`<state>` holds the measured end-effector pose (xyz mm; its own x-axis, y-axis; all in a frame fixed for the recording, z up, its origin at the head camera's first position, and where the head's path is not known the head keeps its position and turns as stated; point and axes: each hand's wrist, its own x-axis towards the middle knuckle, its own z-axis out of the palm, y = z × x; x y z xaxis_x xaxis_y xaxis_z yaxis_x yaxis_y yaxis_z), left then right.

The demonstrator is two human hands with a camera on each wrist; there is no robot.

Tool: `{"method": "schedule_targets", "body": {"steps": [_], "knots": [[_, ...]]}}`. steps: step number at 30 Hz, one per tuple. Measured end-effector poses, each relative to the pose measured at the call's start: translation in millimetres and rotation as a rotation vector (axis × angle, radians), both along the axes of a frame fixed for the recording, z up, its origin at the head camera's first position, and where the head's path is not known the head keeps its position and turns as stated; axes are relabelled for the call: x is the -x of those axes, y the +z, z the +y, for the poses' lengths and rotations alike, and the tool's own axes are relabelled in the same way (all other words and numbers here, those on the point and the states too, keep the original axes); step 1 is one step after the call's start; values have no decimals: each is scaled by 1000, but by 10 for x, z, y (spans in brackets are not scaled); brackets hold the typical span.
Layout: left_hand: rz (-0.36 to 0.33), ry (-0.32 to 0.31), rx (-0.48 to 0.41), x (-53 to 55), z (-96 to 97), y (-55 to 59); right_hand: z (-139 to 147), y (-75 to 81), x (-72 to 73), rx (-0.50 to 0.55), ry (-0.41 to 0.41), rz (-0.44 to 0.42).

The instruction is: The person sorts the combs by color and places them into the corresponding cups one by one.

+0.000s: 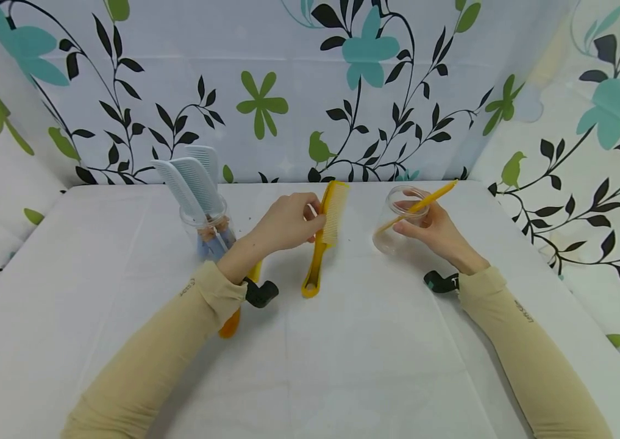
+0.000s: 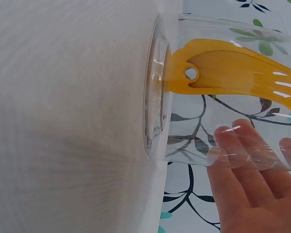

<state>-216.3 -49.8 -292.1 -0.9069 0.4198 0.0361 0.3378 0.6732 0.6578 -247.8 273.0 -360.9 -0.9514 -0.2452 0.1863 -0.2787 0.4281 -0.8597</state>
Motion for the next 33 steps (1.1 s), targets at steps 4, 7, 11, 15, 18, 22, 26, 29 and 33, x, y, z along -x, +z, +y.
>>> {"method": "schedule_targets", "body": {"steps": [4,7,11,15,18,22,26,29,33], "knots": [[63,32,-161,-3,95,62,6,-3,-4,-6,5,-3],[103,40,-270,-7,160,89,5,0,-1,-13,2,-6],[128,40,-389,-18,233,128,1,9,2,-20,-7,-6],[145,35,-503,-20,296,156,3,10,3,-18,-13,-8],[179,21,-581,-17,329,168,0,7,-1,-7,-15,-16],[230,11,-694,-23,356,180,-2,4,-6,-1,3,-11],[295,-2,-797,-24,406,189,11,-15,8,-8,9,-3],[336,-13,-839,-28,457,191,22,-27,13,-8,12,-2],[357,-20,-870,-42,526,188,22,-23,9,1,15,-3]]}}
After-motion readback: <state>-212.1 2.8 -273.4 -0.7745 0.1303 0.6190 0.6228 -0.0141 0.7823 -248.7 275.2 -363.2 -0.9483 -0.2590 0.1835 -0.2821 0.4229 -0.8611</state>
